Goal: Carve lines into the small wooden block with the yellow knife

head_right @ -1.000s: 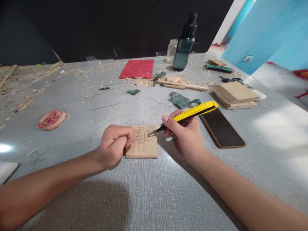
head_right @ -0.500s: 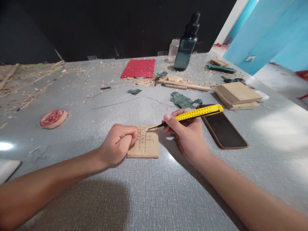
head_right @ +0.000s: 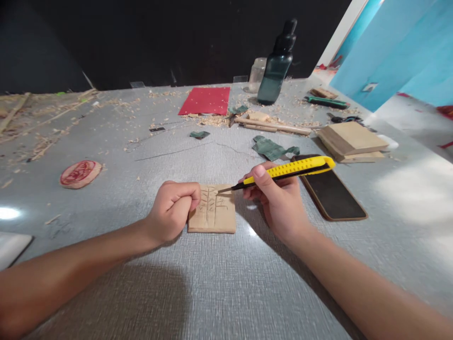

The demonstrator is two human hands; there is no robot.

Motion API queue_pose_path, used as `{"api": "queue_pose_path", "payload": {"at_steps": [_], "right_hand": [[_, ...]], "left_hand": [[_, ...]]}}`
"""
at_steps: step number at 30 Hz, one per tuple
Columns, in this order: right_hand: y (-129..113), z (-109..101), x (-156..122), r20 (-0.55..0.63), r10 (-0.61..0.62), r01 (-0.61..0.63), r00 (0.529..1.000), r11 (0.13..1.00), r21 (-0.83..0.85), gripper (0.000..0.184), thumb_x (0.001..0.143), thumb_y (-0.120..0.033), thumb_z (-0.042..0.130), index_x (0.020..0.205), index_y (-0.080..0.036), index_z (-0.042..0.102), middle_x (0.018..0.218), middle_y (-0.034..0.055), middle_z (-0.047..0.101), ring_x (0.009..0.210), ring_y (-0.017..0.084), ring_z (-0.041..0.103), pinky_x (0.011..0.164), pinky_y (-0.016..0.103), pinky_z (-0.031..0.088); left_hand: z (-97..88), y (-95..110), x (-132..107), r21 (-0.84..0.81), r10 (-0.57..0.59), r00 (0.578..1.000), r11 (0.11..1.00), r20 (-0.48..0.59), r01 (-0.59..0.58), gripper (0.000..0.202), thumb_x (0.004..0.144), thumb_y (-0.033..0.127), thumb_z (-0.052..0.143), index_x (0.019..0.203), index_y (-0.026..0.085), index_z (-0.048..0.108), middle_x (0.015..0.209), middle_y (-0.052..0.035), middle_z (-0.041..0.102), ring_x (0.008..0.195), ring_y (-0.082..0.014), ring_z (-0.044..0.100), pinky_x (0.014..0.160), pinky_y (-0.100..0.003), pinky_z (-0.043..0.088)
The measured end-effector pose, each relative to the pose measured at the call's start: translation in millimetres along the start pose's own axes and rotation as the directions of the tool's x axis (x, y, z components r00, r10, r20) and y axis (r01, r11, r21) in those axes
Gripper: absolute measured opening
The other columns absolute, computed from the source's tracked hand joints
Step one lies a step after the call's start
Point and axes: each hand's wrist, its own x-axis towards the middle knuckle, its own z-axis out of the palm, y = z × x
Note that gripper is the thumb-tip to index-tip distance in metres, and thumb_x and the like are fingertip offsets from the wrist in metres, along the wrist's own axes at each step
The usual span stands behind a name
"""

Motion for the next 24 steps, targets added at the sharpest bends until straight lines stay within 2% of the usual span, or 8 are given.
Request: {"api": "queue_pose_path", "payload": {"at_steps": [3,7,15,17,21,24], "right_hand": [[0.6,0.4,0.0,-0.058,-0.035,0.036,0.998,0.999,0.014,0.027,0.085,-0.039,0.081,0.072,-0.018,0.071,0.070,0.0034,0.068,0.052,0.010,0.057,0.049,0.021,0.046],[0.4,1.8,0.8,-0.078,0.006,-0.004,0.997,1.000,0.023,0.025,0.086,-0.038,0.079,0.075,-0.018,0.071,0.070,0.0040,0.068,0.053,0.011,0.057,0.048,0.020,0.045],[-6.2,3.5,-0.2,-0.046,0.067,-0.065,0.997,0.996,0.058,0.031,0.089,-0.049,0.074,0.099,-0.021,0.065,0.078,0.0074,0.076,0.055,0.015,0.065,0.050,0.023,0.053],[-7.0,3.5,-0.4,-0.036,0.077,-0.075,0.996,0.996,0.048,0.033,0.086,-0.045,0.079,0.101,-0.022,0.063,0.079,0.0063,0.077,0.054,0.015,0.067,0.052,0.022,0.055],[-6.2,4.6,-1.3,-0.044,0.101,-0.101,0.994,0.995,-0.002,0.039,0.076,-0.024,0.088,0.104,-0.024,0.061,0.075,0.0019,0.076,0.051,0.012,0.063,0.050,0.019,0.052],[-5.5,5.7,-2.0,-0.058,0.093,-0.096,0.994,0.994,-0.051,0.029,0.079,-0.027,0.086,0.101,-0.022,0.067,0.069,0.0022,0.074,0.046,0.011,0.058,0.044,0.019,0.047]], "left_hand": [[0.3,-0.6,0.2,-0.002,0.000,1.000,1.000,-0.017,0.000,0.018,0.071,0.006,0.038,0.058,0.017,0.041,0.049,0.0052,0.035,0.046,-0.0066,0.031,0.046,-0.024,0.021],[0.9,-1.5,0.3,0.022,0.021,1.000,1.000,-0.002,-0.021,0.017,0.071,0.006,0.038,0.058,0.017,0.042,0.048,0.0055,0.035,0.045,-0.0063,0.031,0.046,-0.024,0.022],[0.6,-2.1,0.4,0.022,0.021,1.000,1.000,0.004,-0.021,0.018,0.072,0.006,0.038,0.059,0.017,0.043,0.049,0.0055,0.037,0.046,-0.0067,0.033,0.047,-0.025,0.024],[0.3,-2.0,0.5,0.020,0.012,1.000,1.000,0.006,-0.012,0.018,0.073,0.006,0.039,0.060,0.017,0.044,0.049,0.0054,0.037,0.047,-0.0071,0.034,0.048,-0.025,0.024],[-0.9,-2.4,-0.2,0.013,-0.004,1.000,1.000,0.024,0.004,0.019,0.074,0.006,0.039,0.060,0.018,0.045,0.049,0.0053,0.037,0.046,-0.0079,0.033,0.048,-0.026,0.024],[-1.4,-2.8,-0.7,0.023,-0.005,0.999,1.000,0.036,0.004,0.019,0.074,0.006,0.039,0.060,0.018,0.045,0.049,0.0053,0.036,0.047,-0.0081,0.033,0.049,-0.026,0.025]]}}
